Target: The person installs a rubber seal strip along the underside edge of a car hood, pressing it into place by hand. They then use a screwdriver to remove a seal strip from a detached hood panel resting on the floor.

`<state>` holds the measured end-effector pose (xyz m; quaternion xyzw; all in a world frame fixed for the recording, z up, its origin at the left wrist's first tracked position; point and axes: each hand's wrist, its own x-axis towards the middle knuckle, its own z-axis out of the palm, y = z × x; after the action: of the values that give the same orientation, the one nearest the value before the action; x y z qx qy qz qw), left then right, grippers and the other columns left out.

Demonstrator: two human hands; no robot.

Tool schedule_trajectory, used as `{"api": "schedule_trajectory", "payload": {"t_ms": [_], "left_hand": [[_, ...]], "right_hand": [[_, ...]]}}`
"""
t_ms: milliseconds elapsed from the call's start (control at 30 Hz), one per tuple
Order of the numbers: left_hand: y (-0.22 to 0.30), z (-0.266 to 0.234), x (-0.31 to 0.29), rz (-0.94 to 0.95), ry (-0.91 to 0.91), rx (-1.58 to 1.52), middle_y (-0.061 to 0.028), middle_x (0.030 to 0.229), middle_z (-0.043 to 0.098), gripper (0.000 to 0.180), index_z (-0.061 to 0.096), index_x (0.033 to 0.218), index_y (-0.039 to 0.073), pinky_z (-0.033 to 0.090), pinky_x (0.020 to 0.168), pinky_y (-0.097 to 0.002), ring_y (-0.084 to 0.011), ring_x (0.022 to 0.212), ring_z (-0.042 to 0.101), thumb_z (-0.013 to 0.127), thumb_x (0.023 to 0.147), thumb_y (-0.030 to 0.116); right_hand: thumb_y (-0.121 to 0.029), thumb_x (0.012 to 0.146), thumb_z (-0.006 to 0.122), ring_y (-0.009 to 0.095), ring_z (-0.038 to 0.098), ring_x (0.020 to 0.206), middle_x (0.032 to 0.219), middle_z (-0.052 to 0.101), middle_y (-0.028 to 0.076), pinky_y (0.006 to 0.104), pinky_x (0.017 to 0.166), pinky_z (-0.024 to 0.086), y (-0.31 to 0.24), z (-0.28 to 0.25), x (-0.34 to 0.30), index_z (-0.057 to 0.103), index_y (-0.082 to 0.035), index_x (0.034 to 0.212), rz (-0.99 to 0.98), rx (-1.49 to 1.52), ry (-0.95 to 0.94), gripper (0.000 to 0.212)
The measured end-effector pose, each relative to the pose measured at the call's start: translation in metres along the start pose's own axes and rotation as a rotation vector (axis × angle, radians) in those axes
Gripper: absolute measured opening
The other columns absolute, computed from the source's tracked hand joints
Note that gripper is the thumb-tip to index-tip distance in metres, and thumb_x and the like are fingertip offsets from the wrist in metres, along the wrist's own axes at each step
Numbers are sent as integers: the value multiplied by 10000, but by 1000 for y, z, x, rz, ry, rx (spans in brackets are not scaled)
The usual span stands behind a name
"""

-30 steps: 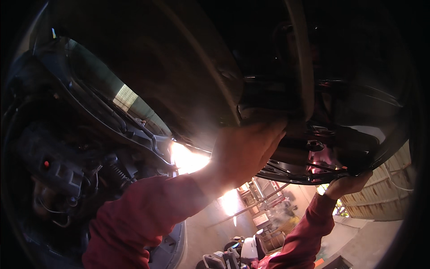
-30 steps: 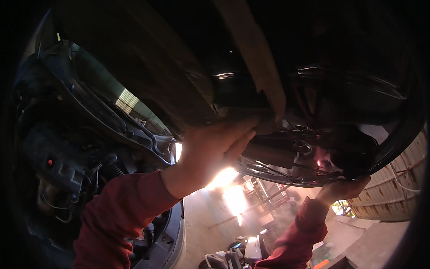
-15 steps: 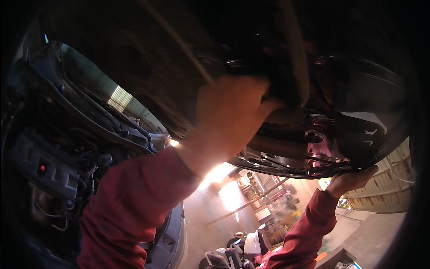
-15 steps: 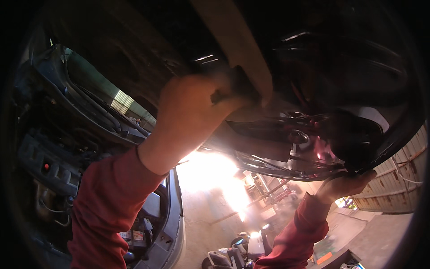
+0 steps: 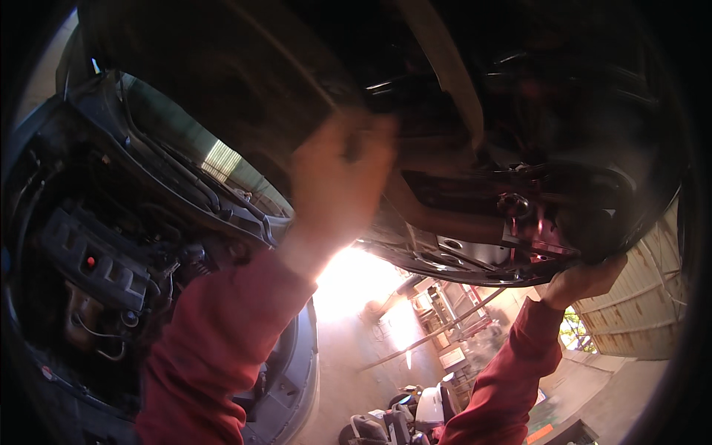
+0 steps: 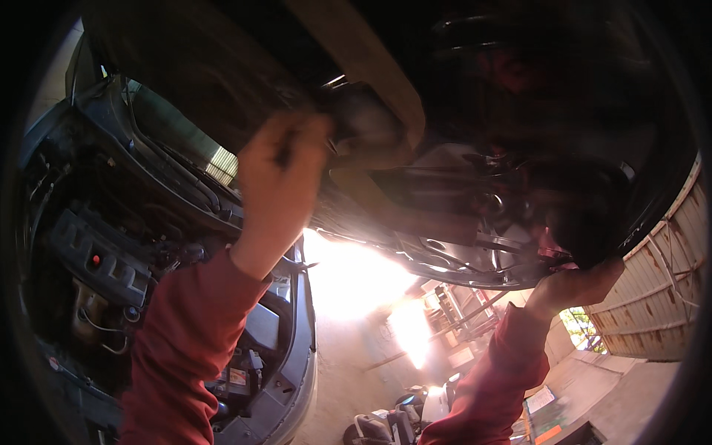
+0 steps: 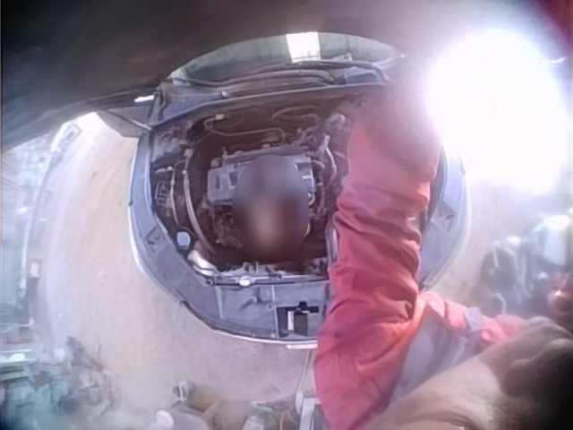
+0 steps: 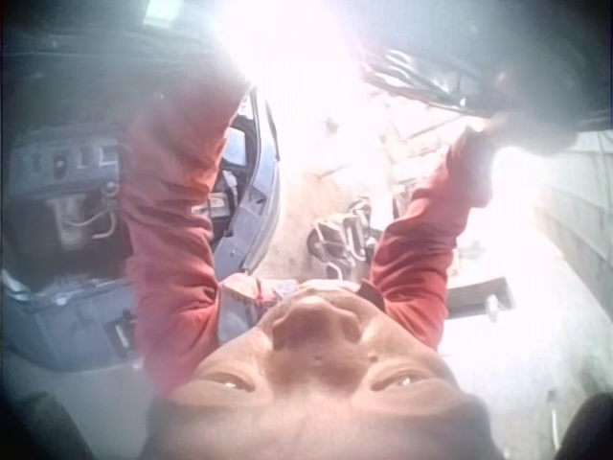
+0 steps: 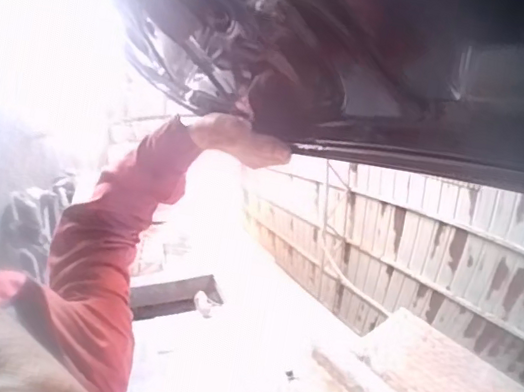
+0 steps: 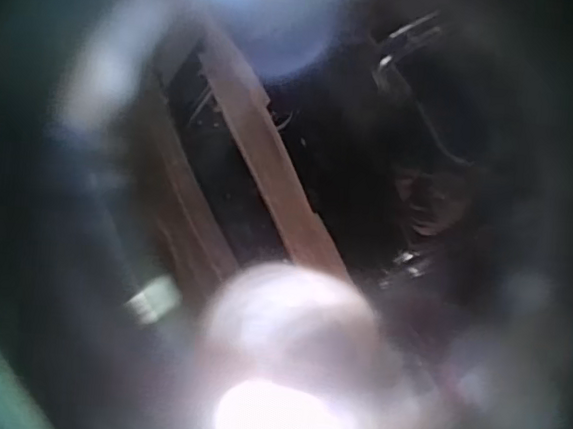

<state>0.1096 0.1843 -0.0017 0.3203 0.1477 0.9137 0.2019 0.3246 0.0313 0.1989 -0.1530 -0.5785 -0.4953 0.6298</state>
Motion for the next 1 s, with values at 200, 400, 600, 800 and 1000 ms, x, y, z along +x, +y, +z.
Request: {"api": "schedule_trajectory", "payload": {"t_ms": [200,400,600,800,1000], "left_hand": [[-98,-23,-76,-650,-67,-437,25,722,500,271,657,996,22,326,550,-261,-92,595,412,396,939,61],[-121,-17,-135,-739,-331,-355,-90,1087,670,266,631,1180,8,515,879,-331,-184,998,655,491,959,60],[-74,-34,-147,-781,-454,-226,-101,1241,687,305,600,1297,34,482,1022,-352,-205,1173,650,554,1014,139],[15,-53,-132,-645,-543,38,-127,1341,638,336,564,1349,21,424,1098,-364,-237,1290,581,447,1043,89],[81,-48,-154,-609,-407,199,-163,1500,502,418,460,1457,20,353,1155,-374,-255,1399,473,419,1051,111]], "right_hand": [[-451,1067,363,278,605,774,883,626,138,397,684,501,18,-4,5,617,24,970,-318,-312,94,547],[-407,1054,400,268,610,772,898,636,131,379,704,504,27,-7,7,626,24,991,-549,-251,46,491],[-281,998,510,232,672,851,1002,680,149,316,739,550,41,-13,17,649,63,1106,-609,-177,26,386],[-226,887,649,309,645,971,1133,622,193,386,824,537,45,-19,-62,631,25,1215,-246,146,-27,413],[-158,817,747,327,635,1034,1212,594,177,398,825,546,-60,-33,-236,628,-11,1279,568,844,-340,500]]}}
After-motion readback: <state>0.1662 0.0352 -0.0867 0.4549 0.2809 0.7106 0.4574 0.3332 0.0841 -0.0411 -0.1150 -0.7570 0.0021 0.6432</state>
